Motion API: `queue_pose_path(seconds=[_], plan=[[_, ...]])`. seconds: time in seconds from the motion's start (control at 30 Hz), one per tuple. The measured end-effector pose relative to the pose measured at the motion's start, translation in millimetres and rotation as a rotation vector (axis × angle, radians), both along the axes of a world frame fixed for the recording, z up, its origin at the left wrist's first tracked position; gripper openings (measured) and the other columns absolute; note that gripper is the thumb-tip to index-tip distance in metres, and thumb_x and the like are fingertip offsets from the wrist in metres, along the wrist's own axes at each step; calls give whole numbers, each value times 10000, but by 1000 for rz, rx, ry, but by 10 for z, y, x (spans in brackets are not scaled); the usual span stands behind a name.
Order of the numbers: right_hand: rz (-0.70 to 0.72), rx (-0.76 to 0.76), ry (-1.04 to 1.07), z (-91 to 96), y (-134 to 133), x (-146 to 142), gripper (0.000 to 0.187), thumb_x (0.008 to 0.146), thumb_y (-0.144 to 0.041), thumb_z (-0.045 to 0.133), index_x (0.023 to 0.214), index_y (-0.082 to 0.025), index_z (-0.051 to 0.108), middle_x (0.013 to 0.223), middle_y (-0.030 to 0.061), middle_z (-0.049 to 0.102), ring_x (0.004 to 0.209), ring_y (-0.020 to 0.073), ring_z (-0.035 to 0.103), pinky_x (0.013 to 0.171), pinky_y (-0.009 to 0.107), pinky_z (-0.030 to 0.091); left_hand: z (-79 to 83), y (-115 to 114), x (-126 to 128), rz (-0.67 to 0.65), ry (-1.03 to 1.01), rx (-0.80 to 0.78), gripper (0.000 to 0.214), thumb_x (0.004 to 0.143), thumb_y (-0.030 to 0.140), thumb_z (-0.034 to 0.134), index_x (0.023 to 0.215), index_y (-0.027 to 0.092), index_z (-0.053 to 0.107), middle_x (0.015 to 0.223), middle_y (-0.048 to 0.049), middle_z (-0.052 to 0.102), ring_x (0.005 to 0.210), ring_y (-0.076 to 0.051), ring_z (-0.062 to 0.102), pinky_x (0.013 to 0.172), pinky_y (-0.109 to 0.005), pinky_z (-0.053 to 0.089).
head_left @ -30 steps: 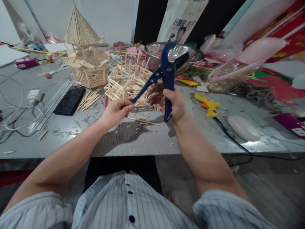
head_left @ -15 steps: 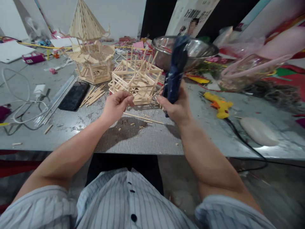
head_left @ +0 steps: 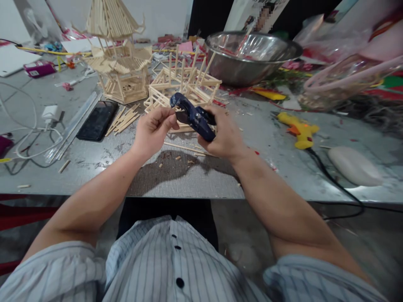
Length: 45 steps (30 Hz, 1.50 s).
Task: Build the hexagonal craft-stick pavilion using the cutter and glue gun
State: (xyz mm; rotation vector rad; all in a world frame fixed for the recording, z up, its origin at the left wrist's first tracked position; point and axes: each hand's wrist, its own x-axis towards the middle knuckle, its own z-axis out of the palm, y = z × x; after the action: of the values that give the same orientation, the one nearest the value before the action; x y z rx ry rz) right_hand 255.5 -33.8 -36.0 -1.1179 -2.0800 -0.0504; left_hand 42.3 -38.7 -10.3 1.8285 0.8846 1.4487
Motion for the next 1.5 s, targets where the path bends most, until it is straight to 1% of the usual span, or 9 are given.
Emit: queue_pose_path(seconds=[0.23,0.43,0.6,0.73,0.97,1.13,1.3,1.4,1.5], plan=[[-19,-32,-72,23,-16,0,615,684,-292,651,1262,-242,448,1227,119,612,1169,345,580,955,548,484,-16,17,28,16,-7,3,351,865,506,641,711,195,582,674,-20,660,648,-121,632,557,-213,480],[1,62,-110,5,-12,11,643,645,-251,607,1261,-181,434,1195,149,635,1095,331,618,887,499,526,-77,44,17,-9,13,44,422,873,598,579,752,195,596,694,-34,677,657,-129,637,571,-225,496],[-7,78,-122,-32,16,19,639,655,-263,605,1265,-204,424,1168,122,639,1069,322,628,885,490,528,-136,90,-3,-6,32,131,461,889,635,525,757,199,601,672,-25,675,608,-122,617,538,-229,473],[2,86,-136,-22,20,22,646,652,-262,608,1268,-198,424,1200,129,632,1100,323,617,906,487,522,-129,85,-1,18,55,132,449,898,615,527,749,198,602,654,-20,668,610,-126,622,532,-230,470],[-40,-19,-167,25,-14,6,645,646,-277,602,1265,-197,439,1179,122,646,1091,329,618,896,477,511,-124,95,8,-29,37,132,508,881,675,491,746,194,581,682,-32,674,608,-122,619,524,-231,471],[-98,-106,-195,52,-55,-32,657,657,-279,600,1290,-179,455,1162,136,654,1035,341,641,854,485,518,-138,115,14,-11,17,140,513,856,698,513,737,199,538,667,-21,650,601,-112,608,520,-225,452],[-120,-110,-246,66,-74,-62,650,649,-250,595,1286,-197,477,1171,108,670,1006,329,653,841,472,530,-121,100,5,-5,36,139,511,843,698,539,725,201,515,635,-6,605,591,-105,586,534,-225,446],[-121,-114,-251,57,-75,-79,624,648,-223,578,1264,-171,495,1159,121,673,995,326,656,852,470,526,-138,104,-8,-5,55,153,490,864,675,530,733,203,519,613,2,578,572,-101,562,525,-224,428],[-149,-144,-234,40,-89,-110,595,652,-206,563,1243,-171,510,1121,127,678,970,323,659,843,467,524,-181,126,-21,37,82,162,470,880,652,529,740,203,525,599,9,558,559,-98,543,516,-224,409]])
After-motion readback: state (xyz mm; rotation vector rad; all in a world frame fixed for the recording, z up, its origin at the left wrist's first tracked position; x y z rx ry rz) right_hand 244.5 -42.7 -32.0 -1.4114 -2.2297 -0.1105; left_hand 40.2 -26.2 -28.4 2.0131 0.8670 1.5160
